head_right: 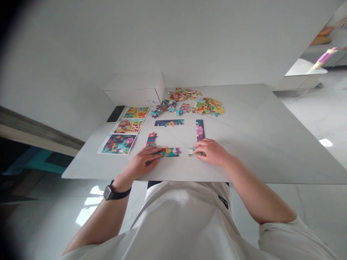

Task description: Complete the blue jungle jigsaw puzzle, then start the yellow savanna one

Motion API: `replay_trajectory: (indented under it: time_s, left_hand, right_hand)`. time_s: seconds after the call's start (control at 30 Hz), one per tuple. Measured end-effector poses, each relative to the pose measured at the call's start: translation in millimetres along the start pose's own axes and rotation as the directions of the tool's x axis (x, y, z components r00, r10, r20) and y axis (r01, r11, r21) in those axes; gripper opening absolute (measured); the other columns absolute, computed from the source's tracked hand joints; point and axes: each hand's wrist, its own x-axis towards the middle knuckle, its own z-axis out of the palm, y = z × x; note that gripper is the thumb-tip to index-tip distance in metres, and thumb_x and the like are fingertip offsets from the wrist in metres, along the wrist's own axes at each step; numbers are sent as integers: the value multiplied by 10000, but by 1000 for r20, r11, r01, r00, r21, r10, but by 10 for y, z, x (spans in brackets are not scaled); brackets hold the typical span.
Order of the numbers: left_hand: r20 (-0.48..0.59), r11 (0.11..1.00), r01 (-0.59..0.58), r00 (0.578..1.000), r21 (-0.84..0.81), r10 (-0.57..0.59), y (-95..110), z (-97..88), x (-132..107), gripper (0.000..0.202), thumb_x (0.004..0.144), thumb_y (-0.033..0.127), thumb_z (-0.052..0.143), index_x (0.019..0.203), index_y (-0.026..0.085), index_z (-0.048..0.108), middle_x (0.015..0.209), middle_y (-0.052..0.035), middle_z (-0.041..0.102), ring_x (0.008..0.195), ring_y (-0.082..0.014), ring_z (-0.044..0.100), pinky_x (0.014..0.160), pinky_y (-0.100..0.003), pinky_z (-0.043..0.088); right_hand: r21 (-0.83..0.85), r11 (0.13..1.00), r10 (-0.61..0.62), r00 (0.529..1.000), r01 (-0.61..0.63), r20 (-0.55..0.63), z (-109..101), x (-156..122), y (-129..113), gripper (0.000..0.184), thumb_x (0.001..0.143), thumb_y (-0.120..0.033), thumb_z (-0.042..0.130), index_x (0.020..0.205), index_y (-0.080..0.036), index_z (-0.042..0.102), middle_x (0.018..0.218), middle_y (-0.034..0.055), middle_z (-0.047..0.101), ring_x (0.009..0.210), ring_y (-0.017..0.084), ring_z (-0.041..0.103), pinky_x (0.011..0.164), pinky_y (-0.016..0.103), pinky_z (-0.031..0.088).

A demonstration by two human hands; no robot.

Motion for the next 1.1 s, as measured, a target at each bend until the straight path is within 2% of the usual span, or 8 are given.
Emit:
replay_trajectory:
  time_s: [0.17,0.3,0.47,0.57,0.67,0.83,0.93,1.1]
  left_hand:
    - [72,1000,15,997,15,-16,-20,-136,83,340,1043,328,598,1334,340,771,1465,-52,704,1373,-266,655,1248,-519,479]
    - [37,997,48,998,55,-50,-129,-303,282,350,1042,362,591,1340,309,767,1410,-66,737,1332,-275,677,1193,-483,527]
    - [-1,994,28,1000,107,-28,-416,-356,793,358,1030,385,597,1327,271,762,1410,-78,736,1329,-272,671,1187,-468,516]
    - [52,986,54,997,156,-62,-648,-333,1157,345,968,338,669,1285,257,776,1403,-78,738,1341,-285,662,1201,-462,499]
    - [40,958,190,978,216,-203,-907,-358,1390,403,928,289,693,1319,214,749,1388,-119,739,1304,-317,680,1160,-472,521]
    - [-113,906,403,914,128,-390,-1278,-369,1332,327,925,245,637,1228,223,758,1255,-91,788,1104,-267,746,1045,-419,579]
    - [-79,923,380,924,61,-375,-1391,-282,1218,360,902,321,680,1240,226,760,1259,-93,789,1026,-263,759,983,-407,605]
    - [-79,946,316,947,75,-311,-1448,-172,1188,349,865,331,746,1200,243,787,1233,-99,797,1097,-286,755,1041,-418,590]
  right_hand:
    - [1,1000,-3,1000,3,5,-17,5,-12,198,940,-224,746,1113,-280,821,1171,69,784,1065,259,718,975,448,559]
    - [-5,1000,5,999,-6,-52,-104,13,-7,226,988,-292,704,1193,-265,794,1199,95,771,1094,268,719,1001,464,565]
    - [-56,998,6,997,-10,-72,-226,62,70,221,1028,-269,624,1179,-271,785,1204,89,773,1112,259,724,1022,469,565]
    - [-98,995,11,998,-16,-59,-291,148,183,211,1022,-278,632,1166,-271,785,1202,84,779,1107,265,726,1020,472,570]
    - [-151,988,26,997,-38,-79,-363,307,344,219,1015,-284,635,1176,-266,783,1196,87,789,1122,282,720,1030,489,566]
    - [-211,975,46,991,-71,-123,-382,778,622,238,968,-256,681,1182,-241,781,1171,98,798,1106,300,722,1025,497,565]
    - [-203,978,34,994,-55,-105,-266,1150,741,242,942,-209,701,1167,-235,788,1212,106,795,1136,298,722,1049,491,556]
    - [-202,979,41,999,-42,-9,-19,1610,865,194,918,-170,733,1088,-241,790,1175,82,802,1122,271,728,1046,458,551]
